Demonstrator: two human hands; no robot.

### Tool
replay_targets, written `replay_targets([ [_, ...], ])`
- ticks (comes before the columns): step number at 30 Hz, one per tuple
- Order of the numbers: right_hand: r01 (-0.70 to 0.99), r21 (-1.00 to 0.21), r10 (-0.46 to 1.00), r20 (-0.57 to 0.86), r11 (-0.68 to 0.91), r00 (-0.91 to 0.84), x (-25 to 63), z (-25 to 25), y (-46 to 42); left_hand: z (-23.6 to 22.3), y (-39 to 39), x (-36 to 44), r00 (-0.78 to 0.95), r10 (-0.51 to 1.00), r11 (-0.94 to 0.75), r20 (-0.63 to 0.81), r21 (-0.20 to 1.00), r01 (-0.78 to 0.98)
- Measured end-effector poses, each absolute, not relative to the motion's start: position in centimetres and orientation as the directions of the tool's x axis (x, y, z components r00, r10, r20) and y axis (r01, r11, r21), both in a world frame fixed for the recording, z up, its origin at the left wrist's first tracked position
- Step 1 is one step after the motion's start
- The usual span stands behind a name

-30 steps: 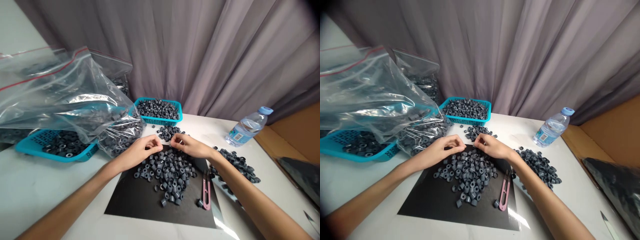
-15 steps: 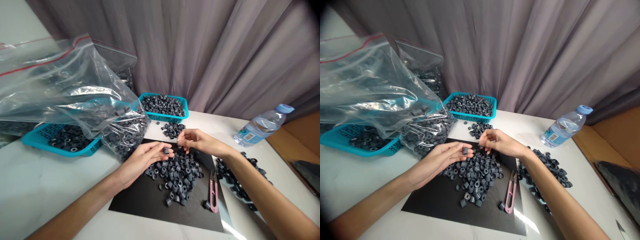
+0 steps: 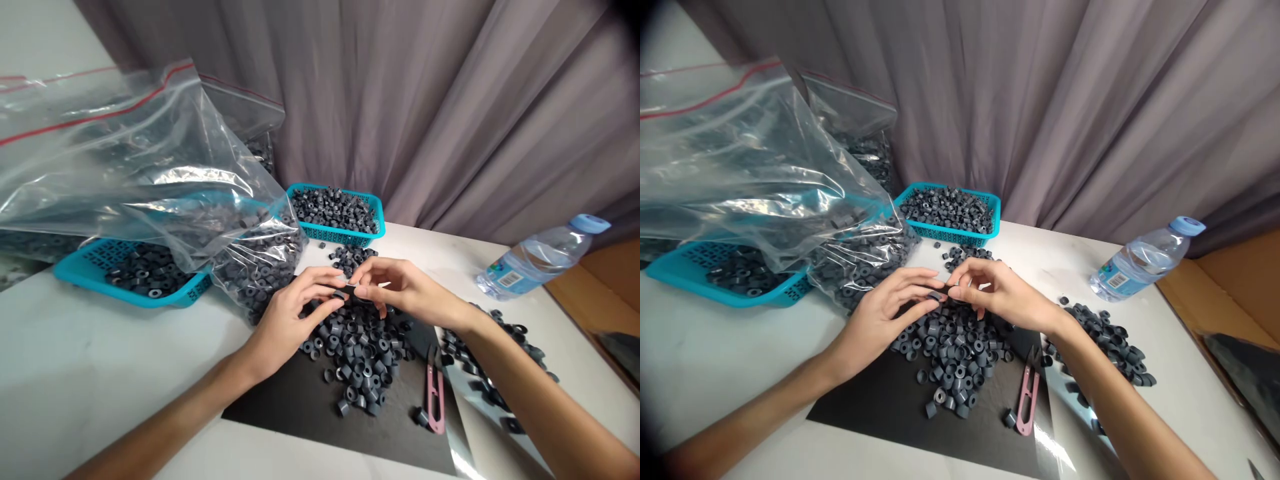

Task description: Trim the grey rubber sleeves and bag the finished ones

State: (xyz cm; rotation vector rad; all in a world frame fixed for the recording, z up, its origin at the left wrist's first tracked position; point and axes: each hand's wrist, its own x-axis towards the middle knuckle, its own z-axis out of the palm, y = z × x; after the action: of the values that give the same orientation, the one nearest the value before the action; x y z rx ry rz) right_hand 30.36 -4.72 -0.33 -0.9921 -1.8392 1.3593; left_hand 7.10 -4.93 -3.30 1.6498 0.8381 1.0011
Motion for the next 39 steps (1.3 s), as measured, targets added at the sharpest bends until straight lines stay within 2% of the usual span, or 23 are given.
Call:
replay_targets([
  [4, 0.178, -0.967, 0.879, 0.078, 0.181, -0.469, 30.4, -0.4, -4.6, -3.4, -5.4, 7.0, 0.398, 0.868, -0.358, 0.295, 0.929, 0.091],
  [17, 0.091, -0.986, 0.906, 0.087, 0.137, -0.414, 29.5, -0.8, -4.6, -3.9, -5.3, 7.3, 0.39, 0.871, -0.348, 0.298, 0.935, 0.062],
  [20, 0.08, -0.988, 0.907, 0.085, 0.129, -0.412, 29.4, -0.7, -4.6, -3.4, -5.4, 7.5, 0.382, 0.9, -0.222, 0.211, 0.975, -0.015],
  [23, 0.086, -0.987, 0.915, 0.091, 0.136, -0.394, 29.2, -0.7, -4.6, -2.6, -5.6, 7.6, 0.41, 0.912, 0.026, 0.031, 0.991, -0.133],
  [26, 0.093, -0.986, 0.932, 0.096, 0.137, -0.349, 29.0, -0.7, -4.6, -2.1, -5.9, 7.6, 0.458, 0.879, 0.264, -0.133, 0.935, -0.235],
  [28, 0.101, -0.987, 0.948, 0.091, 0.127, -0.306, 29.0, -0.8, -4.6, -2.0, -6.0, 7.5, 0.472, 0.862, 0.348, -0.186, 0.893, -0.284],
  [32, 0.132, -0.983, 0.964, 0.095, 0.13, -0.248, 28.7, -0.9, -4.7, -2.0, -6.0, 7.5, 0.474, 0.852, 0.404, -0.222, 0.854, -0.327],
  [39, 0.2, -0.961, 0.964, 0.146, 0.192, -0.223, 27.6, -2.0, -5.1, -2.5, -6.2, 7.6, 0.508, 0.838, 0.421, -0.197, 0.826, -0.375],
])
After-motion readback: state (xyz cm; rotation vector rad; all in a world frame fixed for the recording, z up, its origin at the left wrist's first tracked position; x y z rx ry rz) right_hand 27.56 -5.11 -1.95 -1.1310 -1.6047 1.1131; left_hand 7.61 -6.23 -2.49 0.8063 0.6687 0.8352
